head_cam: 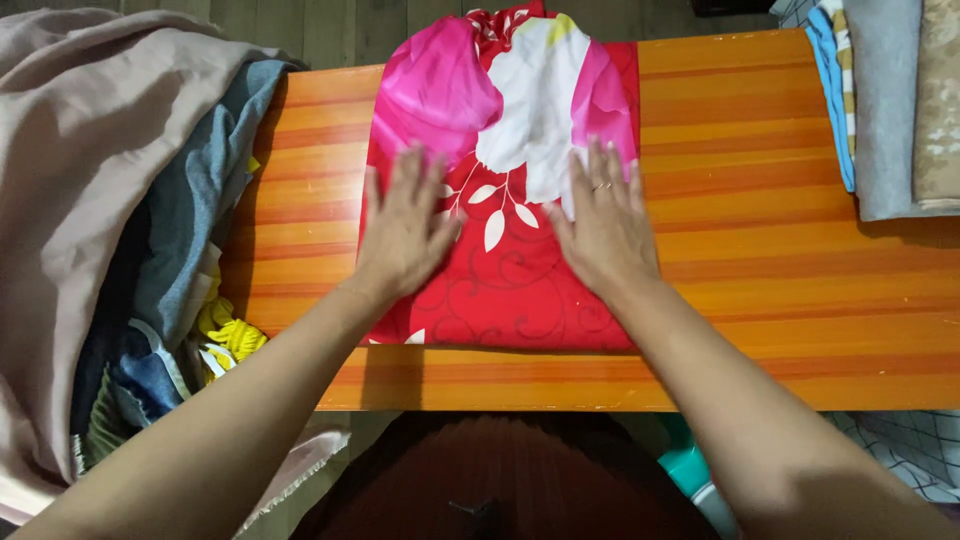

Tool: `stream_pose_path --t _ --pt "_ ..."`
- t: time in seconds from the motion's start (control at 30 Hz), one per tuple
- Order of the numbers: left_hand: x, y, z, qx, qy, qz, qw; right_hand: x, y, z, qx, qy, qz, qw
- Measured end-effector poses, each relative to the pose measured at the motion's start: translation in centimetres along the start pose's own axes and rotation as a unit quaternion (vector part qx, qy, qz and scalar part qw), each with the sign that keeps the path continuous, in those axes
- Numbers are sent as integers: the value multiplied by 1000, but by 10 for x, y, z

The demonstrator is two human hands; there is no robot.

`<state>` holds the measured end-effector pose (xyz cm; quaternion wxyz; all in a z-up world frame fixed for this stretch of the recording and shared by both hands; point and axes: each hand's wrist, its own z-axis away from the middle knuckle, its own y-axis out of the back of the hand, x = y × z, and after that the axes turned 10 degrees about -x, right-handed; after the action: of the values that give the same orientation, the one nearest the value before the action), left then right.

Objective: Folding various pieces of laundry, including a shirt and cloths, on a patterned table.

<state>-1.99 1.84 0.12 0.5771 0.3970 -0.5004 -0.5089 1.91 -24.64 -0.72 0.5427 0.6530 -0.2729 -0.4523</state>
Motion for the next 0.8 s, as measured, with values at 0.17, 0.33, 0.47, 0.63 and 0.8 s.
stream_pose_path --t 0.17,0.33,0.47,0.63,0.8 --pt "20 31 36 -103 -200 -2 974 -37 21 32 -114 141 -50 982" --pt "19 39 52 -120 -232 -73 962 -40 23 49 -134 205 -34 969" --pt "29 60 63 -166 -219 -115 955 -41 34 52 -163 224 7 961" --pt "29 48 76 -173 -217 -122 953 -49 46 60 -198 254 38 946" --pt "39 42 84 -151 -236 -122 952 -59 26 71 -179 284 13 942"
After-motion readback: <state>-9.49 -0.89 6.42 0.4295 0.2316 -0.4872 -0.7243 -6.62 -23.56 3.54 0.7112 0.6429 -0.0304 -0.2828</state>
